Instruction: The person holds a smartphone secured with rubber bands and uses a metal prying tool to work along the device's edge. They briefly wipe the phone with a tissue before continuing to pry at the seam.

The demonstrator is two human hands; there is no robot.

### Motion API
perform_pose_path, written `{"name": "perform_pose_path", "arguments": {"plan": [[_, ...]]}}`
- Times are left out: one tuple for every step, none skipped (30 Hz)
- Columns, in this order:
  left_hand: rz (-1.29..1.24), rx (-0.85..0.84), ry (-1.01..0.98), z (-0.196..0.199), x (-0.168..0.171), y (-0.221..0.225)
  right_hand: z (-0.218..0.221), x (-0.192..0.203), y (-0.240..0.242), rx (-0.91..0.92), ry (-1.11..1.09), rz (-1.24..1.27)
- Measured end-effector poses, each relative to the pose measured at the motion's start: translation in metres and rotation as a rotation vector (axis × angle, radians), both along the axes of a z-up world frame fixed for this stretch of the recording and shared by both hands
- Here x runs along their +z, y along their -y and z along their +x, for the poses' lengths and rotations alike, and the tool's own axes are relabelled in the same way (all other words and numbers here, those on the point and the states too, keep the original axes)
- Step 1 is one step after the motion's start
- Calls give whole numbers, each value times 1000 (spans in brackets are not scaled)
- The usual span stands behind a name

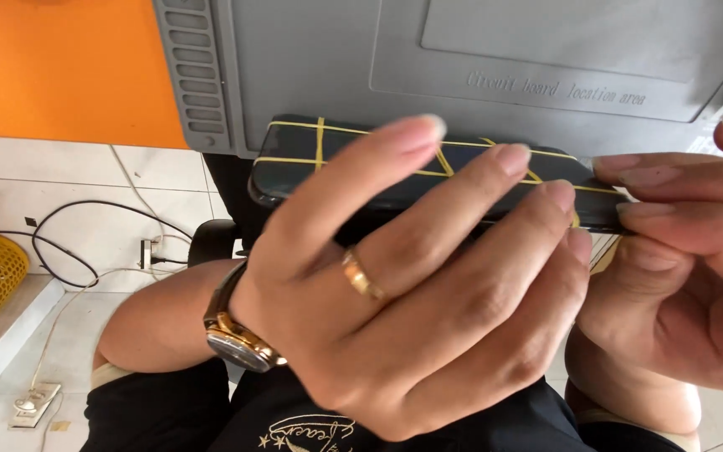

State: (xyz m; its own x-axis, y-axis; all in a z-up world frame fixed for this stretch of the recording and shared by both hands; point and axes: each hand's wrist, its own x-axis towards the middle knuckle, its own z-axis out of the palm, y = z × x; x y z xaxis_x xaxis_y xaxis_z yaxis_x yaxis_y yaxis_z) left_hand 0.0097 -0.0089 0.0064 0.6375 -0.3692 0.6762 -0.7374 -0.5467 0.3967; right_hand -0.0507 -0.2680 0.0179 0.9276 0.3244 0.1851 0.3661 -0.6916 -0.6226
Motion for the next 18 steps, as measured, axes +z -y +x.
{"name": "perform_pose_path", "arguments": {"plan": [[-3, -3, -1, 1, 0, 1, 0, 2, 3, -3, -1, -3], [-14, 11, 2, 1, -1, 4, -1, 4, 7, 39, 0, -34], [-24, 25, 5, 1, -2, 8, -3, 5, 11, 81, 1, -65], [-23, 25, 5, 1, -2, 8, -4, 6, 15, 81, 1, -64], [-18, 23, 0, 1, -1, 8, -4, 7, 19, 117, 1, -89], [-13, 24, -5, 1, -1, 7, -4, 8, 22, 154, 2, -113], [-11, 25, -4, 1, -1, 7, -3, 10, 23, 155, 3, -111], [-11, 30, -9, 1, 0, 7, -2, 12, 25, 204, 34, -130], [-10, 35, -14, 1, 0, 7, 0, 14, 26, 252, 64, -149], [-11, 35, -13, 1, 0, 7, 0, 10, 22, 252, 65, -149], [-13, 35, -10, 2, 0, 7, 0, 6, 18, 218, 135, -111], [-15, 35, -8, 2, 0, 7, 0, 3, 14, 185, 203, -74], [-16, 35, -8, 3, -1, 7, 1, 2, 13, 185, 203, -74], [-14, 34, -4, 3, -1, 7, 1, 0, 12, 199, 220, -52], [-13, 32, 0, 3, -2, 6, 2, -1, 11, 214, 237, -30], [-12, 34, 0, 3, -2, 6, 1, -1, 10, 215, 237, -29], [-20, 29, 3, 3, -3, 6, 1, 0, 8, 197, 233, -43], [-29, 24, 5, 3, -4, 6, 0, 1, 7, 178, 229, -58]]}}
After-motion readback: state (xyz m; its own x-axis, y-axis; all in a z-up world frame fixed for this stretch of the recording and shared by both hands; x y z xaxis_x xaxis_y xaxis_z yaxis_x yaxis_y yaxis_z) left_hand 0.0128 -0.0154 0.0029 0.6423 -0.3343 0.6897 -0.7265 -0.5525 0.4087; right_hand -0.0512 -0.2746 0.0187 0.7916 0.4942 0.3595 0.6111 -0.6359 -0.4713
